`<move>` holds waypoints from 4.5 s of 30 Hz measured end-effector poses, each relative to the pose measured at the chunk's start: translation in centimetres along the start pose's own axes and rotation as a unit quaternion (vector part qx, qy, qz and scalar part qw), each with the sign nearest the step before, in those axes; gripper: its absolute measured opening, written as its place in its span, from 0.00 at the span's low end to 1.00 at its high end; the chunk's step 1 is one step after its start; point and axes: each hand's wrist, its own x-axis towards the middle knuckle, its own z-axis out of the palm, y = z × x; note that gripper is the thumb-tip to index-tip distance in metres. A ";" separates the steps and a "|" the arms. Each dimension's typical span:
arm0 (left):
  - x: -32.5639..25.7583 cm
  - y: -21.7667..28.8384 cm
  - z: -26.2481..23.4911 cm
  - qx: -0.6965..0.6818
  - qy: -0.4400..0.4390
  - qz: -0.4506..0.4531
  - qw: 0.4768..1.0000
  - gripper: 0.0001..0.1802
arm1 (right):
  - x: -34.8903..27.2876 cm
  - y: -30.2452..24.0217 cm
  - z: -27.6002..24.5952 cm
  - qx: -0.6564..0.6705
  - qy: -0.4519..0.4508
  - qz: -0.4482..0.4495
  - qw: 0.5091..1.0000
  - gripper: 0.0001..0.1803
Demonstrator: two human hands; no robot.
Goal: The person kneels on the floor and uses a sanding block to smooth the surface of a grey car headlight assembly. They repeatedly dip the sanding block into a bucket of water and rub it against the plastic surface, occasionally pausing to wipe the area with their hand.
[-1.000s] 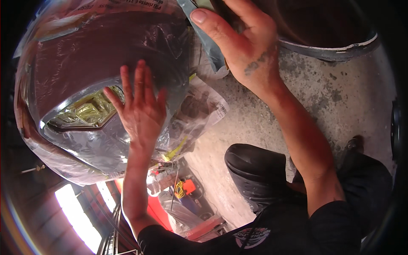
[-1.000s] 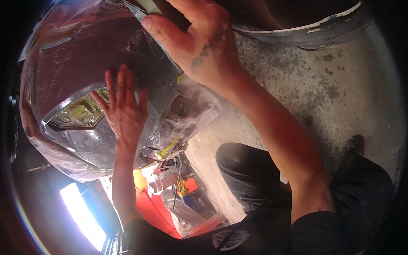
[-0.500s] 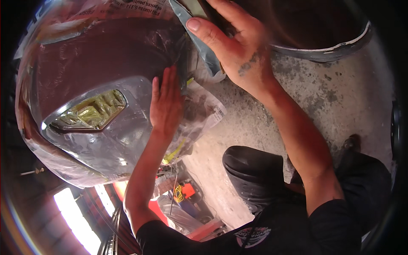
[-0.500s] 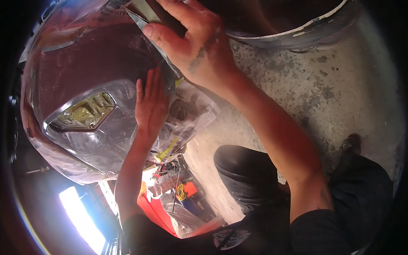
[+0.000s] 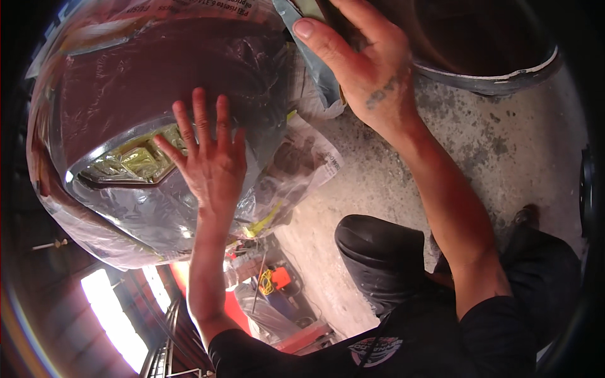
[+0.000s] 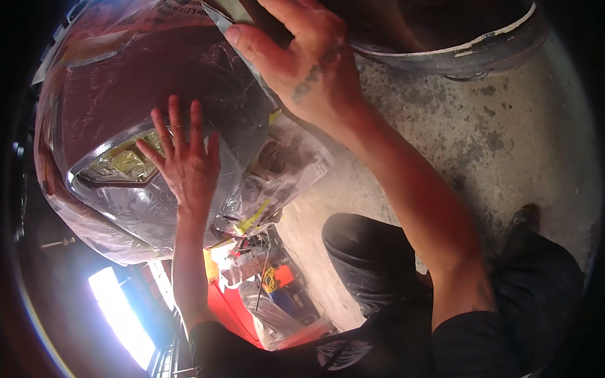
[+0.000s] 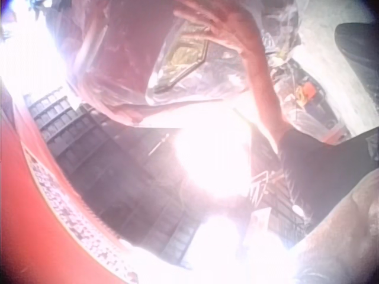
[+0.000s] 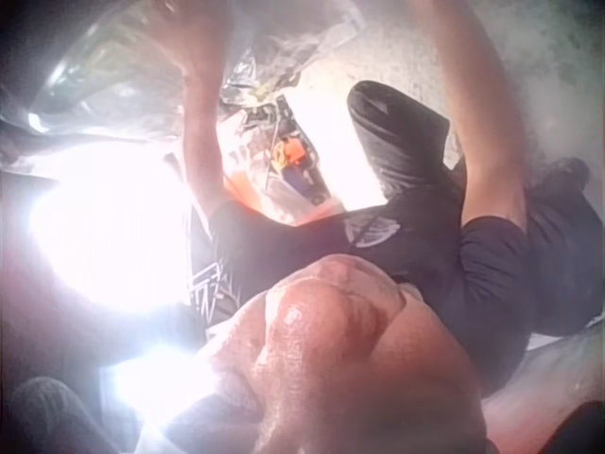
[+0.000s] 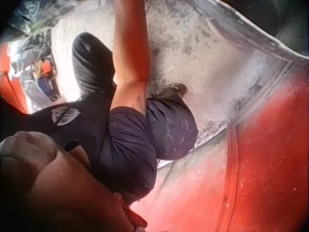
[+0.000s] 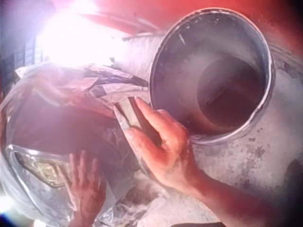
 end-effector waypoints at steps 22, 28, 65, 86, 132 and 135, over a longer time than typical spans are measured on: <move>3.8 2.9 2.2 0.052 -0.071 0.111 0.990 0.40 | 0.2 -0.5 -0.5 0.002 -0.017 0.027 0.999 0.30; 7.6 -1.7 -0.2 0.068 0.010 0.044 0.997 0.37 | 0.3 -0.2 -0.7 -0.058 -0.023 -0.060 0.996 0.30; -22.9 -15.4 8.6 0.032 0.112 -0.109 0.987 0.38 | -5.6 3.3 14.1 -0.087 -0.059 -0.018 0.994 0.30; -22.9 -15.2 8.6 0.047 0.120 -0.108 0.986 0.39 | -4.9 1.4 14.6 -0.033 -0.093 -0.062 0.993 0.33; -20.4 -14.7 7.7 0.049 0.151 -0.114 0.981 0.38 | 2.6 -0.1 18.7 -0.020 -0.150 -0.203 0.967 0.30; -20.6 -13.4 9.5 0.019 0.148 -0.118 0.982 0.38 | 6.7 1.6 20.9 -0.011 -0.176 -0.159 0.971 0.29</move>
